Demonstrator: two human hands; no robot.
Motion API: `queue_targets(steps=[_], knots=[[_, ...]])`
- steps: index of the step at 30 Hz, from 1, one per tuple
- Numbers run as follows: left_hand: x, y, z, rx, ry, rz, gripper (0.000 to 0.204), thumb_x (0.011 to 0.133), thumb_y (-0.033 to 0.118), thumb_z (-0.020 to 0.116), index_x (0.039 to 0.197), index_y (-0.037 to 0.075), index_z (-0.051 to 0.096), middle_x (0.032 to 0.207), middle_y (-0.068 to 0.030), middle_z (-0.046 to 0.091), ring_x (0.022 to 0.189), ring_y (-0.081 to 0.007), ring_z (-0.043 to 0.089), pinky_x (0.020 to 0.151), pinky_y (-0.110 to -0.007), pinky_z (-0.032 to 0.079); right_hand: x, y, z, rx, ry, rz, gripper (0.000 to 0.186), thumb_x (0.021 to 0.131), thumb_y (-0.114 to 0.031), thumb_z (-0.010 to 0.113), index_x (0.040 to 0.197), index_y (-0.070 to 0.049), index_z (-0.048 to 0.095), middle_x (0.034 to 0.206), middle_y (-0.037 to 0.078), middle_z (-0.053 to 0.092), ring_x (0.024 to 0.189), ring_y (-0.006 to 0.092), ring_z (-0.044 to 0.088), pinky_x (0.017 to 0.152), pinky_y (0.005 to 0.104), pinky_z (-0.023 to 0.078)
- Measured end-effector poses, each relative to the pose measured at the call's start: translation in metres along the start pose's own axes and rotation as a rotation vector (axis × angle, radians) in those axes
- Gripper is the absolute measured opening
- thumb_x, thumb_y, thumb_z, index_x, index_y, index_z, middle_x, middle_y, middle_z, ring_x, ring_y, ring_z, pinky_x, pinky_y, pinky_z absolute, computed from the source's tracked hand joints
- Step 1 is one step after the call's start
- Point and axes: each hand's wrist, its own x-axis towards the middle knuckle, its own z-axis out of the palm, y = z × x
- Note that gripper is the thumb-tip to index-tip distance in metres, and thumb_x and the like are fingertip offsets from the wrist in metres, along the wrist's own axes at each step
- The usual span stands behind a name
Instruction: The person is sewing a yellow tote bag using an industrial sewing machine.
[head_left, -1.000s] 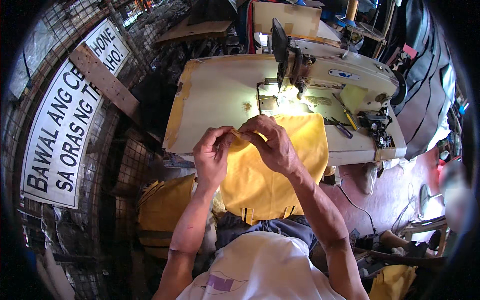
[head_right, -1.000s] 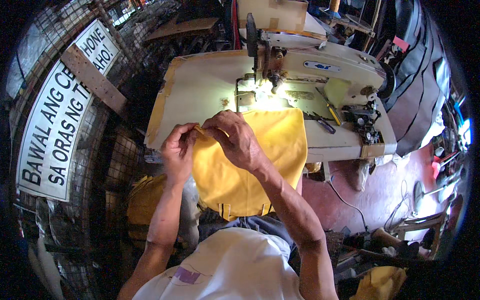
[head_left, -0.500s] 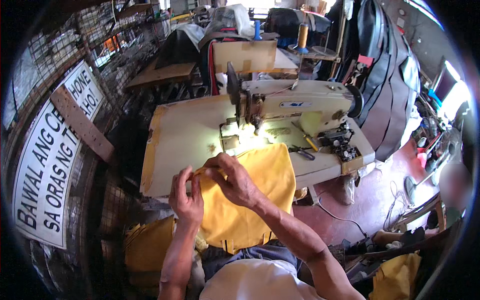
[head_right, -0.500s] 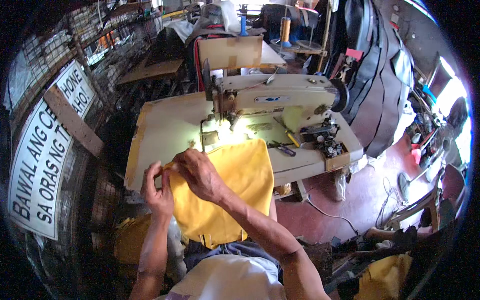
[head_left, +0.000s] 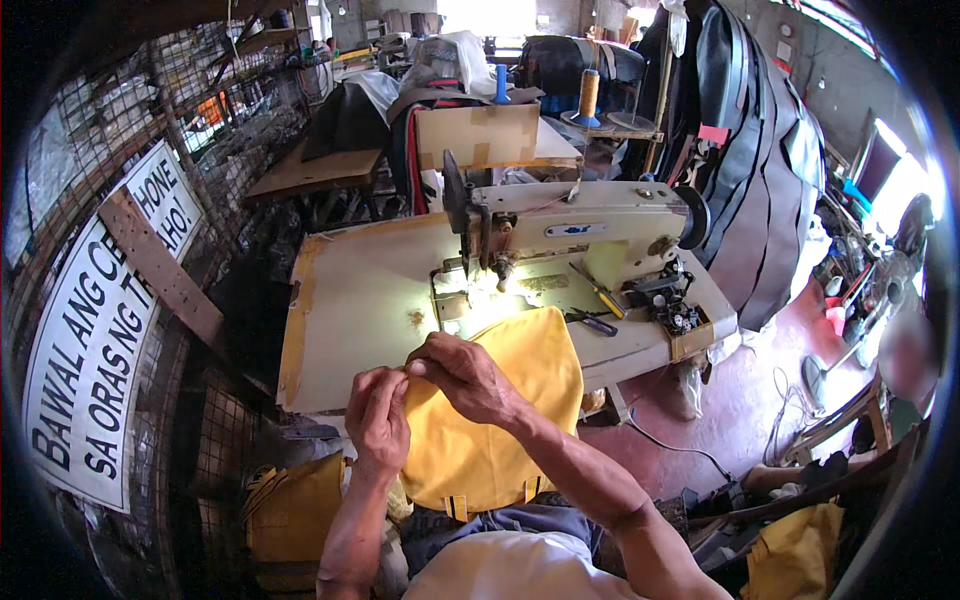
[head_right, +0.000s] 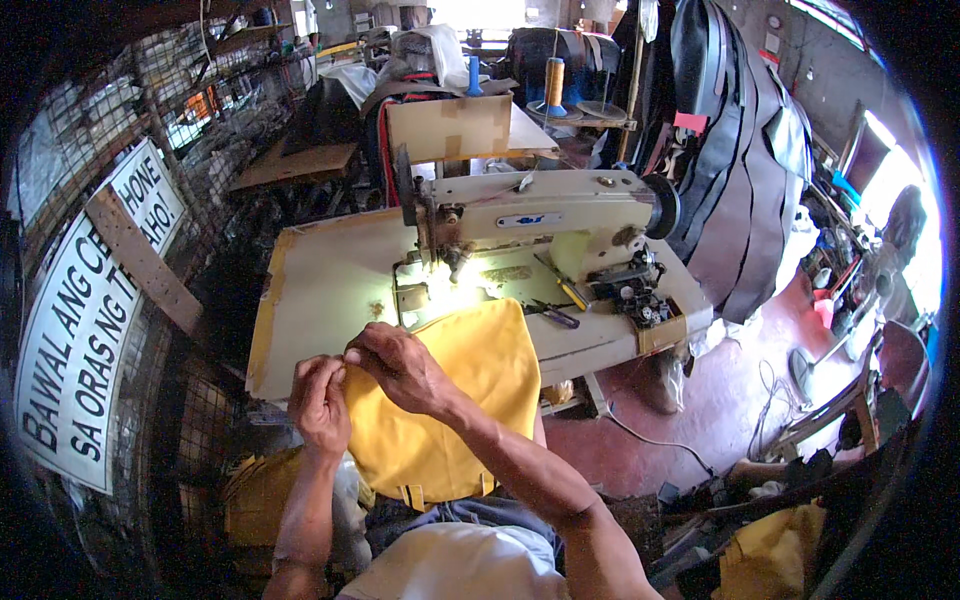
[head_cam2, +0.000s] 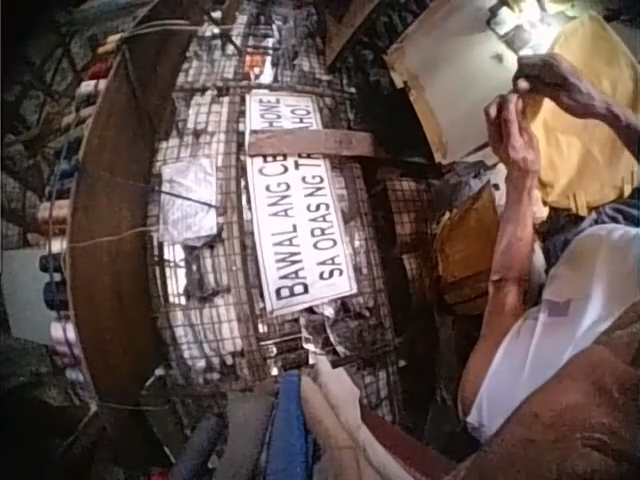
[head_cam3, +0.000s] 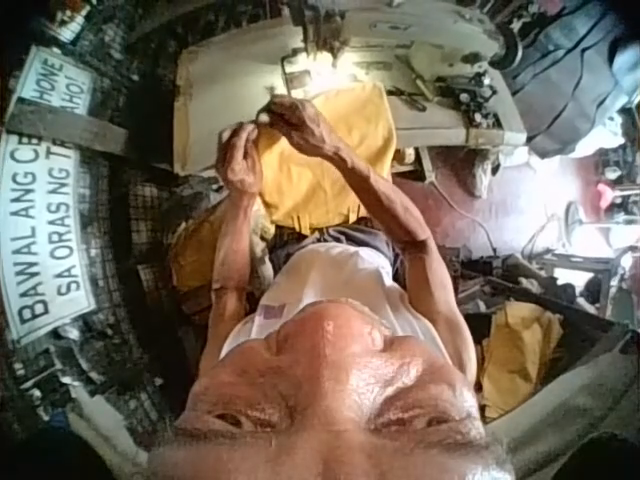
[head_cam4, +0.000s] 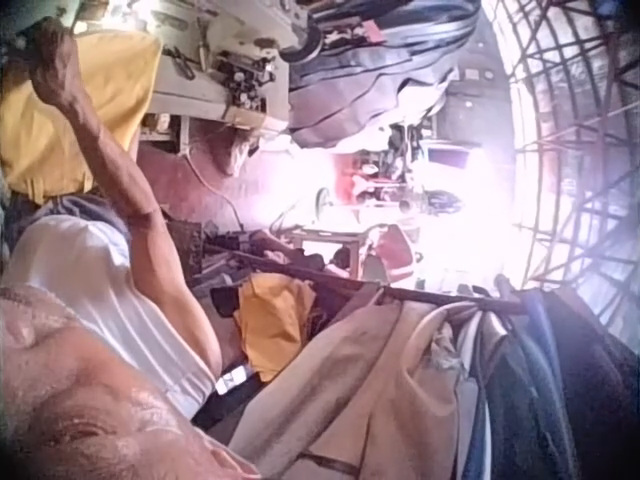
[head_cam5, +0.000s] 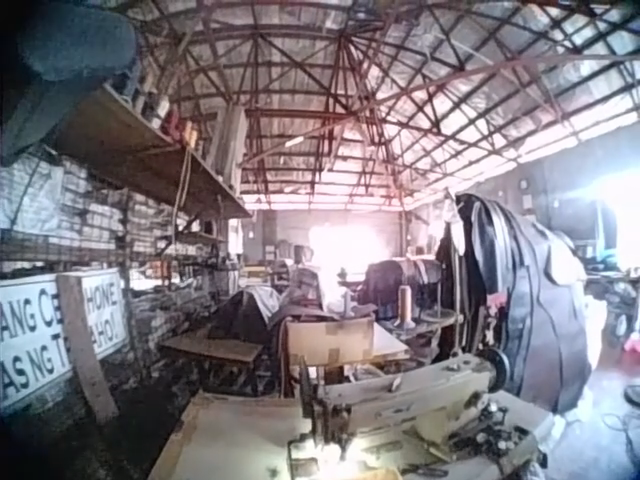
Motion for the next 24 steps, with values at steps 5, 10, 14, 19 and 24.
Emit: queue_targets(steps=[5, 10, 14, 19, 24], knots=[[-0.026, -0.009, 0.007, -0.211, -0.121, -0.249, 0.046, 0.091, 0.005, 0.065, 0.132, 0.001, 0.045, 0.096, -0.0188, 0.061, 0.085, -0.0348, 0.063, 0.073, -0.040, 0.052, 0.010, -0.028, -0.033, -0.344, 0.043, -0.273, 0.014, 0.082, -0.004, 0.065, 0.096, -0.005, 0.063, 0.090, 0.010, 0.061, 0.086, 0.0286, 0.064, 0.069, 0.0390, 0.055], [-0.061, -0.013, -0.009, -0.305, -0.475, -0.537, 0.031, 0.090, 0.030, 0.071, 0.101, 0.003, 0.062, 0.072, -0.0089, 0.055, 0.059, -0.0189, 0.047, 0.056, -0.033, 0.043, 0.027, -0.095, -0.092, -0.787, 0.294, -0.405, 0.019, 0.080, 0.004, 0.066, 0.097, -0.004, 0.065, 0.089, 0.012, 0.063, 0.080, 0.0314, 0.063, 0.068, 0.0380, 0.053], [-0.061, -0.026, -0.037, -0.311, -0.641, -0.582, 0.034, 0.088, 0.031, 0.073, 0.099, 0.002, 0.060, 0.075, -0.0062, 0.056, 0.062, -0.0146, 0.047, 0.058, -0.032, 0.044, 0.013, -0.120, -0.119, -0.853, 0.453, -0.297, 0.014, 0.092, -0.005, 0.059, 0.105, -0.001, 0.064, 0.097, 0.008, 0.064, 0.093, 0.0163, 0.060, 0.086, 0.0275, 0.046], [0.021, -0.010, -0.110, -0.268, -0.344, -0.327, 0.035, 0.081, 0.020, 0.080, 0.106, 0.006, 0.060, 0.085, -0.0054, 0.062, 0.077, -0.0162, 0.062, 0.073, -0.031, 0.051, -0.038, -0.160, -0.158, -0.958, 0.799, -0.040, 0.031, 0.103, -0.028, 0.050, 0.110, -0.002, 0.064, 0.103, 0.007, 0.065, 0.094, 0.0145, 0.059, 0.088, 0.0300, 0.046], [0.090, 0.016, -0.128, -0.092, -0.261, -0.009, 0.034, 0.076, 0.018, 0.083, 0.100, 0.003, 0.065, 0.089, -0.0083, 0.064, 0.080, -0.0185, 0.063, 0.075, -0.031, 0.051, -0.099, -0.103, -0.182, -1.056, 0.701, 0.119, 0.032, 0.102, -0.025, 0.051, 0.112, 0.003, 0.064, 0.099, 0.014, 0.067, 0.091, 0.0262, 0.063, 0.088, 0.0366, 0.050]])
